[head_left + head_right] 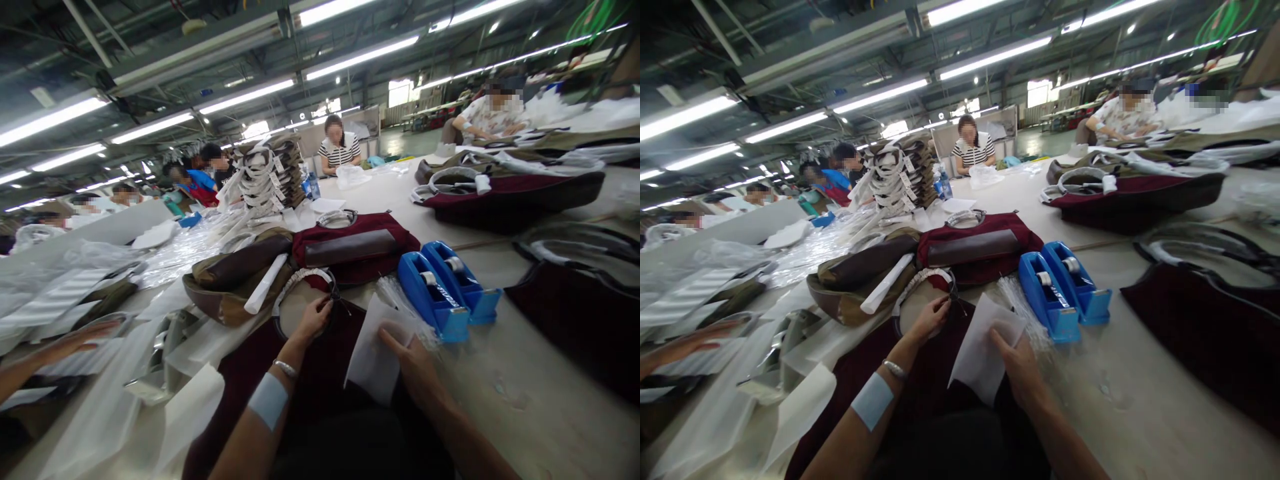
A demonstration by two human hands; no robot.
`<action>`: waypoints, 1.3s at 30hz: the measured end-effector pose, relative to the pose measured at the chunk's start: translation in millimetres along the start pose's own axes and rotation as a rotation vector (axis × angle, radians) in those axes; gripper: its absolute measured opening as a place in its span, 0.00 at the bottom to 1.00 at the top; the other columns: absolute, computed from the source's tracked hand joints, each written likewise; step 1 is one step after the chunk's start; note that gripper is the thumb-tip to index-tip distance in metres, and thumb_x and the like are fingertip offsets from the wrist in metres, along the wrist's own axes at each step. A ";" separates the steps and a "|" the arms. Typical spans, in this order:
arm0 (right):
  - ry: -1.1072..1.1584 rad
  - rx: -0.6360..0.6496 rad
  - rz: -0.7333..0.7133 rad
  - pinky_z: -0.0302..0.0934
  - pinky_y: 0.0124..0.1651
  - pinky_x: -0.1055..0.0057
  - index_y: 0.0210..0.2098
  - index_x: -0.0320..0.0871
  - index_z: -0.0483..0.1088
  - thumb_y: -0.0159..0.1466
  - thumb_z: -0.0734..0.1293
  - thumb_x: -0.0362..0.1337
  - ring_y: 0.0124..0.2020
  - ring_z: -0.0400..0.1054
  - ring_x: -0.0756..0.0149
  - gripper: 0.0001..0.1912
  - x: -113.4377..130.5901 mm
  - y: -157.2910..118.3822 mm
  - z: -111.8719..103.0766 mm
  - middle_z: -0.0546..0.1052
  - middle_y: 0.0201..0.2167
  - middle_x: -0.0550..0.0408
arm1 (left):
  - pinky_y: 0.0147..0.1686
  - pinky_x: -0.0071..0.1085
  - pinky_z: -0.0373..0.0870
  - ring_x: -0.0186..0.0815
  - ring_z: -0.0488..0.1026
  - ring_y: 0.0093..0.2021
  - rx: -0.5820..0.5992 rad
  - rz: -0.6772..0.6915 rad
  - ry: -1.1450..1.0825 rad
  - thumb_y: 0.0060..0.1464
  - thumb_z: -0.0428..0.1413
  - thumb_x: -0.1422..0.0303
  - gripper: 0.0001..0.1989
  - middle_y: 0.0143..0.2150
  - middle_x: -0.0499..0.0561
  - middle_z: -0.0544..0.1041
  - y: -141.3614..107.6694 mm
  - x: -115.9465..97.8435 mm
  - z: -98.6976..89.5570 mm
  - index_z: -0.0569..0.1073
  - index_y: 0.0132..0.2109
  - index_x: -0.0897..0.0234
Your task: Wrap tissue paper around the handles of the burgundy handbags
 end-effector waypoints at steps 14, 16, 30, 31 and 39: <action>-0.644 -0.118 -0.180 0.65 0.46 0.63 0.44 0.41 0.76 0.58 0.65 0.46 0.45 0.74 0.51 0.20 26.2 19.3 -20.7 0.80 0.41 0.46 | 0.28 0.20 0.68 0.28 0.75 0.31 0.045 -0.203 -0.284 0.44 0.68 0.64 0.20 0.36 0.53 0.79 -30.3 -27.2 -21.4 0.75 0.43 0.67; -0.805 -0.031 -0.210 0.64 0.42 0.64 0.39 0.40 0.77 0.57 0.65 0.42 0.41 0.74 0.52 0.16 31.7 24.2 -16.1 0.81 0.38 0.46 | 0.28 0.19 0.69 0.26 0.74 0.29 0.033 -0.255 -0.356 0.45 0.68 0.65 0.18 0.37 0.53 0.79 -41.2 -27.3 -22.8 0.74 0.42 0.67; -0.114 0.334 -0.030 0.64 0.33 0.68 0.33 0.40 0.79 0.52 0.71 0.44 0.30 0.73 0.58 0.14 -1.1 35.7 85.9 0.80 0.28 0.51 | 0.27 0.22 0.67 0.31 0.75 0.30 0.030 -0.213 -0.317 0.40 0.69 0.64 0.22 0.37 0.56 0.81 -61.8 -56.1 -28.0 0.75 0.42 0.69; -0.050 0.352 0.000 0.64 0.34 0.67 0.35 0.40 0.79 0.53 0.71 0.47 0.31 0.73 0.58 0.17 -4.6 34.3 90.0 0.81 0.29 0.51 | 0.26 0.22 0.66 0.31 0.75 0.30 0.017 -0.174 -0.259 0.40 0.69 0.63 0.22 0.36 0.55 0.81 -61.7 -54.4 -30.1 0.75 0.42 0.69; -0.049 0.306 0.010 0.61 0.33 0.69 0.30 0.38 0.79 0.50 0.73 0.51 0.29 0.71 0.61 0.21 -24.2 28.3 97.3 0.79 0.25 0.54 | 0.27 0.25 0.65 0.33 0.74 0.28 -0.019 -0.014 -0.123 0.39 0.68 0.62 0.23 0.32 0.55 0.80 -61.9 -52.8 -33.6 0.74 0.43 0.69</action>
Point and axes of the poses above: each hand's wrist, its own y-axis towards the middle knuckle, its own z-axis out of the palm, x = y × z, the point moved 4 cm from there along y, towards the middle knuckle
